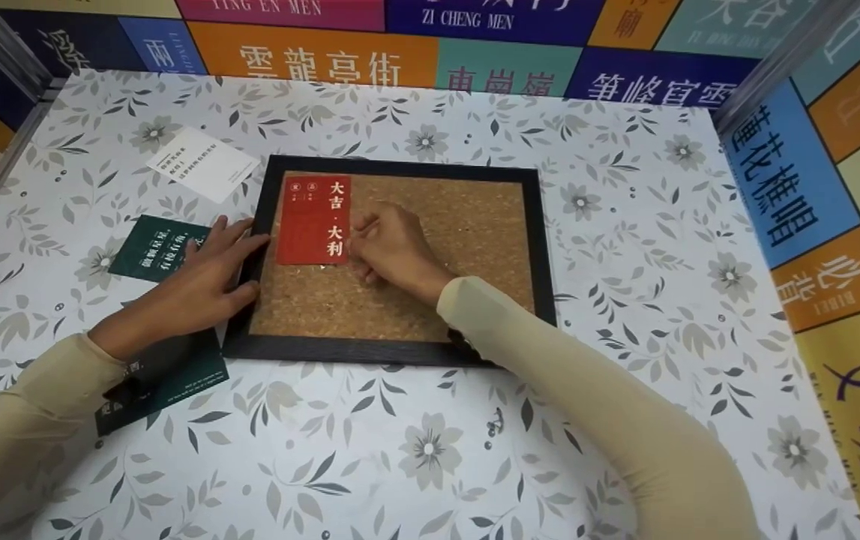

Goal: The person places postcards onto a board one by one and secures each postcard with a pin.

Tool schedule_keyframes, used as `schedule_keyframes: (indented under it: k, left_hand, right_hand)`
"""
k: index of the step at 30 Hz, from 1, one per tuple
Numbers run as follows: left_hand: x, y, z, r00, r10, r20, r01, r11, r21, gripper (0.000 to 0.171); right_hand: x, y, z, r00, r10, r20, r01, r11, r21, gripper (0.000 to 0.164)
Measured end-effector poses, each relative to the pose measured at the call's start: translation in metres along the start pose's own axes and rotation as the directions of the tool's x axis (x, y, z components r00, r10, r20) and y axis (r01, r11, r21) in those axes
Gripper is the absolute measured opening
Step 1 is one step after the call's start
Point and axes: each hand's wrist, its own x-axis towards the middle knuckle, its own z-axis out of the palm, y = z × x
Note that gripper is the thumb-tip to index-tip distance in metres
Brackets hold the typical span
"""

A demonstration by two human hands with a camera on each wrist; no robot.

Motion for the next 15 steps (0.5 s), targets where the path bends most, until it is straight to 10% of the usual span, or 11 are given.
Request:
schedule_keyframes:
  k: [15]
  left_hand:
    - [0.005, 0.006, 0.001, 0.999, -0.012, -0.051, 0.011, 1.0, -0.023, 0.064]
  right_hand:
    - [-0.015, 0.0, -0.012, 1.0, 0.006, -0.004, -0.006, 0.999, -0.044, 0.028]
